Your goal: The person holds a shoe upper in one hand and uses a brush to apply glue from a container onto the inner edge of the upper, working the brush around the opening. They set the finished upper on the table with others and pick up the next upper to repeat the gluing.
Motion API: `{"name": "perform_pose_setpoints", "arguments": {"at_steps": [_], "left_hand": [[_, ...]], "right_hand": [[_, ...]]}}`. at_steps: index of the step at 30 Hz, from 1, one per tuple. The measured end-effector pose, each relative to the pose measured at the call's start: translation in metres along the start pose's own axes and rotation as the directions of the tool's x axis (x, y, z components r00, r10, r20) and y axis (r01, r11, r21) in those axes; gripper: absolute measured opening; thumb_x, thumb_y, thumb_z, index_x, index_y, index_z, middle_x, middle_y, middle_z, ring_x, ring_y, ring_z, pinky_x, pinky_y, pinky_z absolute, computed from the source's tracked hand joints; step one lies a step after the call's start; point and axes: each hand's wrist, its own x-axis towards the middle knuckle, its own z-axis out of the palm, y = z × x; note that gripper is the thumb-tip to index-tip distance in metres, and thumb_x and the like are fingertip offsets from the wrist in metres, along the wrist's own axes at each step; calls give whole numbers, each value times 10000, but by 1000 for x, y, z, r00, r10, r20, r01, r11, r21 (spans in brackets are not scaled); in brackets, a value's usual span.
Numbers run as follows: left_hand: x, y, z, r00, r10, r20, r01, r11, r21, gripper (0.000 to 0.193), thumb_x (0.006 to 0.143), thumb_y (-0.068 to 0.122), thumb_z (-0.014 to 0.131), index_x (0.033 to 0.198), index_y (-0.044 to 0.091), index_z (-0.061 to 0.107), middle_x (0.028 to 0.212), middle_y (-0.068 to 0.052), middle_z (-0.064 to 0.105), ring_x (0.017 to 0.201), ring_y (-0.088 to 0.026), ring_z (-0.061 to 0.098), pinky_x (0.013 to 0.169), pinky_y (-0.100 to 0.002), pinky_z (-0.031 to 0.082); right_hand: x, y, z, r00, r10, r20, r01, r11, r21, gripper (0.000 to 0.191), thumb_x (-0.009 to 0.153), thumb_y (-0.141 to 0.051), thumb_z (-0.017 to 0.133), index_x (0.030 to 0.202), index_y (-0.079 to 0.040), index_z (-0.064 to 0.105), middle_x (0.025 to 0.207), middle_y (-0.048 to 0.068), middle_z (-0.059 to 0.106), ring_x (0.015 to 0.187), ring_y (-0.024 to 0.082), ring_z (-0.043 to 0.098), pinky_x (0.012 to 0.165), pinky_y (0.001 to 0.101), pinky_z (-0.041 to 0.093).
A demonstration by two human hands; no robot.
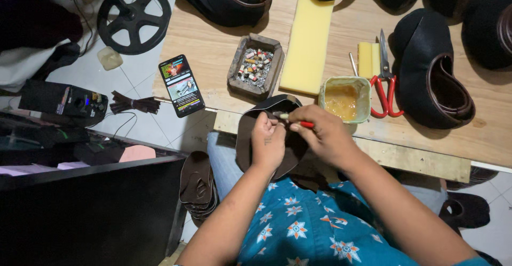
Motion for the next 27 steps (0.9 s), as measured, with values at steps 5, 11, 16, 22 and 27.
{"name": "perform_pose_setpoints", "arguments": {"at_steps": [5,11,16,22,27], "left_hand": [[-1,15,1,993,-118,5,118,993,8,178,931,-32,528,1091,44,541,841,-28,599,693,-77,573,609,-232,499],[-2,29,4,973,-227,-32,219,962,-163,124,961,40,551,1077,33,594,931,-26,653,774,-62,609,676,-221,520],[-1,18,3,950,-245,-194,211,961,-178,111,1012,94,604,951,1,606,824,-68,593,700,-111,578,688,-279,572],[2,5,-4,935,-316,-161,241,899,-366,138,1030,116,577,931,24,605,821,-41,578,699,-112,538,651,-275,498],[5,4,-8,919,-369,-138,257,828,-499,99,978,82,549,901,35,591,846,-56,607,766,-155,600,682,-293,525]], "right_hand": [[-1,2,-17,988,144,-49,-137,983,124,141,935,-78,704,1055,-23,655,1012,112,715,923,255,716,827,332,549],[-3,-4,-12,993,99,-65,-97,995,38,131,925,-63,713,1040,-12,676,1018,132,708,952,259,702,838,330,542],[-8,-4,-6,986,138,-97,-131,989,75,171,919,-85,723,1070,-18,677,1034,120,722,972,246,723,851,329,555],[-11,-1,1,994,11,-105,-3,997,74,186,919,-66,719,1094,-20,674,1085,132,719,1021,267,711,888,341,553],[-14,-3,-5,996,78,38,-81,992,96,130,891,-51,703,1004,-18,649,1019,114,709,945,247,713,845,342,556]]}}
